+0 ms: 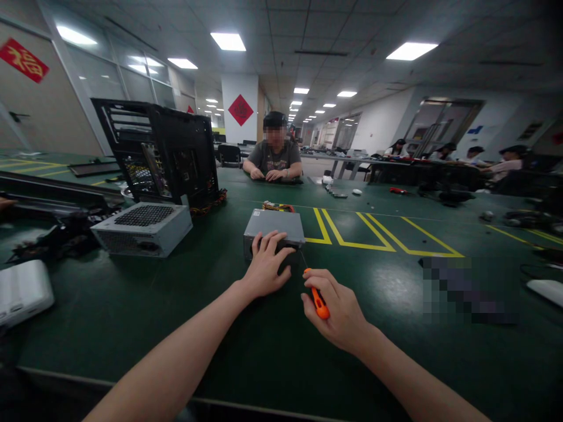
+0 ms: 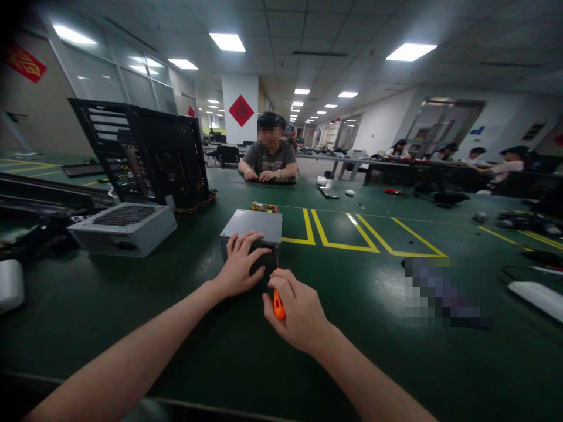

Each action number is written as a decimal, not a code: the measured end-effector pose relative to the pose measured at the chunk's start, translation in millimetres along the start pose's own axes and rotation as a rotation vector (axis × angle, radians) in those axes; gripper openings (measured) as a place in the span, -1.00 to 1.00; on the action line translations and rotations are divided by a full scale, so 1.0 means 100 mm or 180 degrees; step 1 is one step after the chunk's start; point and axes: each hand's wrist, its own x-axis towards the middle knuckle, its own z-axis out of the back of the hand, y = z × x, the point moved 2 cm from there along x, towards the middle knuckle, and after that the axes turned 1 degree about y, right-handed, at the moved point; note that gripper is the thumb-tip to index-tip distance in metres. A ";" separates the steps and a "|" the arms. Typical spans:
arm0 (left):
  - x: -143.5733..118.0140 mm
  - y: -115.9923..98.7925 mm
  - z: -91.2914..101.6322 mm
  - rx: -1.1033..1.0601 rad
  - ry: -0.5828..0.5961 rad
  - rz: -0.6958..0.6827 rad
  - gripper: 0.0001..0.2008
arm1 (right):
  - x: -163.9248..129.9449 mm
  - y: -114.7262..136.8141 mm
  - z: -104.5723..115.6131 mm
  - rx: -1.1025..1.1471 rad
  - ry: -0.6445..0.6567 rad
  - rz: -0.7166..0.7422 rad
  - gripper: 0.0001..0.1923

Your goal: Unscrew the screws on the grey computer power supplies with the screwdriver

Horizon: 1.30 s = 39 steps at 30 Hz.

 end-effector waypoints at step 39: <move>0.01 0.01 -0.01 -0.0047 -0.0040 -0.0001 -0.61 | 0.03 0.02 0.04 -0.0216 0.0019 0.0126 -0.90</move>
